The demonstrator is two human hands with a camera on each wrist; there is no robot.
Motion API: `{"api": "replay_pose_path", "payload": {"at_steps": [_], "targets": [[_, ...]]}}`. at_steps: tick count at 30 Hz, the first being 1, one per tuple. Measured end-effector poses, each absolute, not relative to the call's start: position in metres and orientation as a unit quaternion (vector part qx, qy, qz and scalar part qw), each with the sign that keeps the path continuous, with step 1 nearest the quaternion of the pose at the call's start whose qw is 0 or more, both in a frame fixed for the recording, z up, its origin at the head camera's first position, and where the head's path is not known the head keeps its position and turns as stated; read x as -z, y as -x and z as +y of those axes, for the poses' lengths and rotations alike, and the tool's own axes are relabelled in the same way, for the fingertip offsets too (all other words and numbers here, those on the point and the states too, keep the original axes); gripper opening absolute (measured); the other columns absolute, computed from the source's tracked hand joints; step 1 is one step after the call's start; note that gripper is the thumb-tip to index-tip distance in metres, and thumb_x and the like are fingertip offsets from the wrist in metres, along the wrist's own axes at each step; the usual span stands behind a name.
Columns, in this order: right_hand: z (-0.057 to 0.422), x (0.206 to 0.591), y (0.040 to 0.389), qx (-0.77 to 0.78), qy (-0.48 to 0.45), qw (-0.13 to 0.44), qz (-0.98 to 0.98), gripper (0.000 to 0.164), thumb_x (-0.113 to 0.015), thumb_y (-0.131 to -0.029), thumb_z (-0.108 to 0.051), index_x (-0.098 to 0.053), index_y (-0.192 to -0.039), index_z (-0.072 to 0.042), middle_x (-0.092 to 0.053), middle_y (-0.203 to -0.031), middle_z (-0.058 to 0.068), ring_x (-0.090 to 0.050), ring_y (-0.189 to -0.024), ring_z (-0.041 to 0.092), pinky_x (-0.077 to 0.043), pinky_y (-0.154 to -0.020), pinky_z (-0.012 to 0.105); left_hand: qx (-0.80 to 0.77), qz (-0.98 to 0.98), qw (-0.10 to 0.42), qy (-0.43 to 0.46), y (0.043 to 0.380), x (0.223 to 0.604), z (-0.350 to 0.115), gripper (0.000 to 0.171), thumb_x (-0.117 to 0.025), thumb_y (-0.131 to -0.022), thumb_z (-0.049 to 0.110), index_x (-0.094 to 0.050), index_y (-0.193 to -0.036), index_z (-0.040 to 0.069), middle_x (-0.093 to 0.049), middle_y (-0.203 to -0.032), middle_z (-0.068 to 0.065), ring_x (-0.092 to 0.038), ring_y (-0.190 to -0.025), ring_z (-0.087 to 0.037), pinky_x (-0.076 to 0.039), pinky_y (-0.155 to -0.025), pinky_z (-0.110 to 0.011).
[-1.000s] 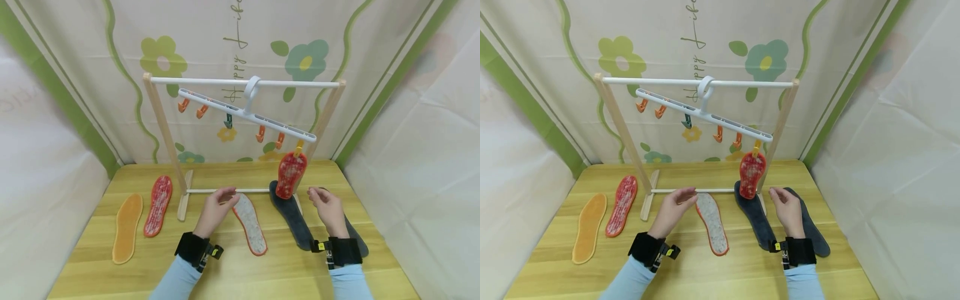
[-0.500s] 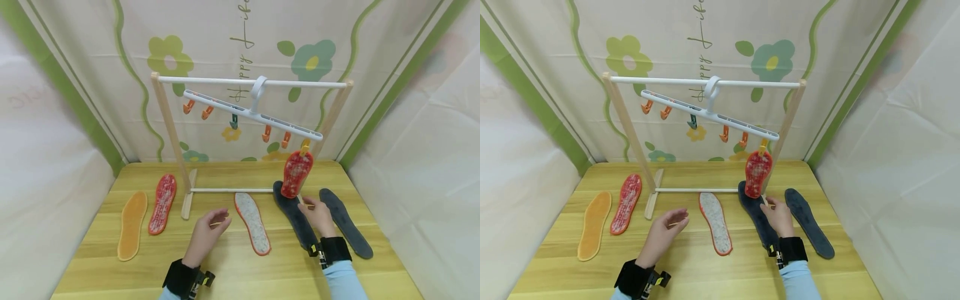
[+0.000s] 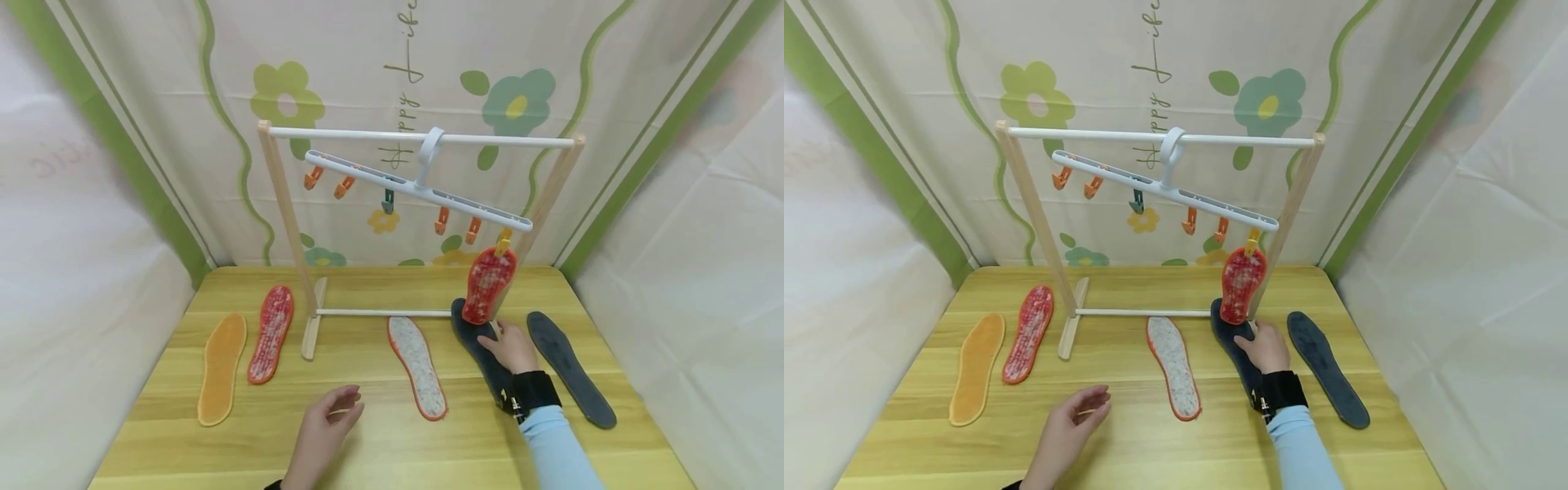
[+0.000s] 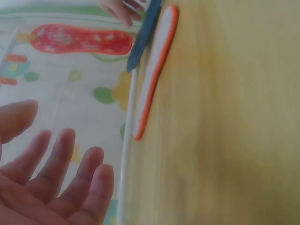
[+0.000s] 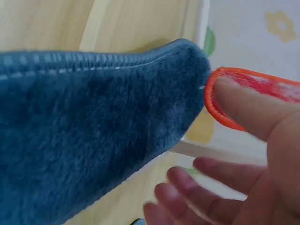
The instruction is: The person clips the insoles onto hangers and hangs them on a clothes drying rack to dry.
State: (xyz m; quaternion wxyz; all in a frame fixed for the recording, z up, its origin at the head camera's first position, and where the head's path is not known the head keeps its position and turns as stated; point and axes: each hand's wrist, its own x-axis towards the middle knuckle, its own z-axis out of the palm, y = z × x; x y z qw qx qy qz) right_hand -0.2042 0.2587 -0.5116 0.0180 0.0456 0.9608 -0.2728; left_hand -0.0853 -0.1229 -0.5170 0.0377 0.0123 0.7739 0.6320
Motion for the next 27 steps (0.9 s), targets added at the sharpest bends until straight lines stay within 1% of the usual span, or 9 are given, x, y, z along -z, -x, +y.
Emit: {"api": "replay_pose_path", "payload": {"at_steps": [4,7,11,14,19,23,27], "targets": [[0.254,0.513,0.211,0.228,-0.076,0.025,0.970,0.071,-0.072,-0.090,-0.038,-0.052,-0.135,0.011,-0.058,-0.126,0.033,-0.060,-0.107,0.048,-0.050,-0.086,0.057,-0.638,0.770,0.030,-0.013,0.078,0.519,-0.122,0.039,-0.074,-0.090,0.027,-0.067,-0.121,0.004,-0.069,-0.113,-0.010,-0.065,-0.103,-0.019,-0.054,-0.086,-0.026],[0.249,0.516,0.216,0.217,-0.095,0.025,0.971,0.069,-0.076,-0.086,-0.040,-0.056,-0.134,0.005,-0.061,-0.124,0.030,-0.062,-0.104,0.046,-0.052,-0.082,0.056,-0.640,0.768,0.027,-0.018,0.074,0.520,-0.120,0.038,-0.075,-0.090,0.026,-0.067,-0.120,0.005,-0.070,-0.112,-0.010,-0.064,-0.103,-0.020,-0.054,-0.087,-0.026],[0.245,0.523,0.221,0.214,-0.106,0.015,0.971,0.066,-0.080,-0.082,-0.037,-0.060,-0.131,0.001,-0.062,-0.120,0.030,-0.062,-0.100,0.046,-0.053,-0.078,0.057,-0.642,0.766,0.030,-0.020,0.072,0.524,-0.118,0.036,-0.075,-0.090,0.024,-0.067,-0.119,0.005,-0.070,-0.110,-0.009,-0.064,-0.103,-0.018,-0.054,-0.087,-0.026],[0.244,0.526,0.222,0.207,-0.109,0.008,0.972,0.066,-0.082,-0.080,-0.034,-0.060,-0.131,0.001,-0.061,-0.118,0.032,-0.061,-0.100,0.049,-0.052,-0.078,0.059,-0.640,0.767,0.033,-0.024,0.072,0.526,-0.117,0.036,-0.074,-0.091,0.025,-0.067,-0.120,0.004,-0.070,-0.111,-0.008,-0.064,-0.103,-0.018,-0.054,-0.087,-0.026],[0.242,0.525,0.223,0.206,-0.116,0.015,0.971,0.067,-0.084,-0.079,-0.031,-0.058,-0.132,0.002,-0.057,-0.119,0.034,-0.058,-0.104,0.050,-0.050,-0.080,0.061,-0.635,0.771,0.033,-0.027,0.073,0.530,-0.116,0.037,-0.074,-0.091,0.026,-0.067,-0.120,0.004,-0.070,-0.112,-0.007,-0.065,-0.103,-0.019,-0.054,-0.087,-0.026],[0.244,0.527,0.226,0.229,-0.108,0.025,0.967,0.063,-0.083,-0.080,-0.031,-0.060,-0.128,0.003,-0.061,-0.122,0.029,-0.060,-0.106,0.046,-0.051,-0.082,0.057,-0.634,0.772,0.036,-0.026,0.075,0.536,-0.116,0.036,-0.074,-0.091,0.026,-0.067,-0.119,0.004,-0.070,-0.111,-0.006,-0.065,-0.102,-0.017,-0.054,-0.087,-0.027],[0.247,0.531,0.227,0.271,-0.079,0.052,0.958,0.059,-0.076,-0.088,-0.032,-0.059,-0.127,0.008,-0.060,-0.125,0.030,-0.060,-0.109,0.045,-0.050,-0.086,0.054,-0.631,0.774,0.040,-0.023,0.075,0.538,-0.116,0.036,-0.073,-0.092,0.026,-0.067,-0.120,0.005,-0.070,-0.112,-0.006,-0.064,-0.102,-0.015,-0.054,-0.087,-0.026]]}}
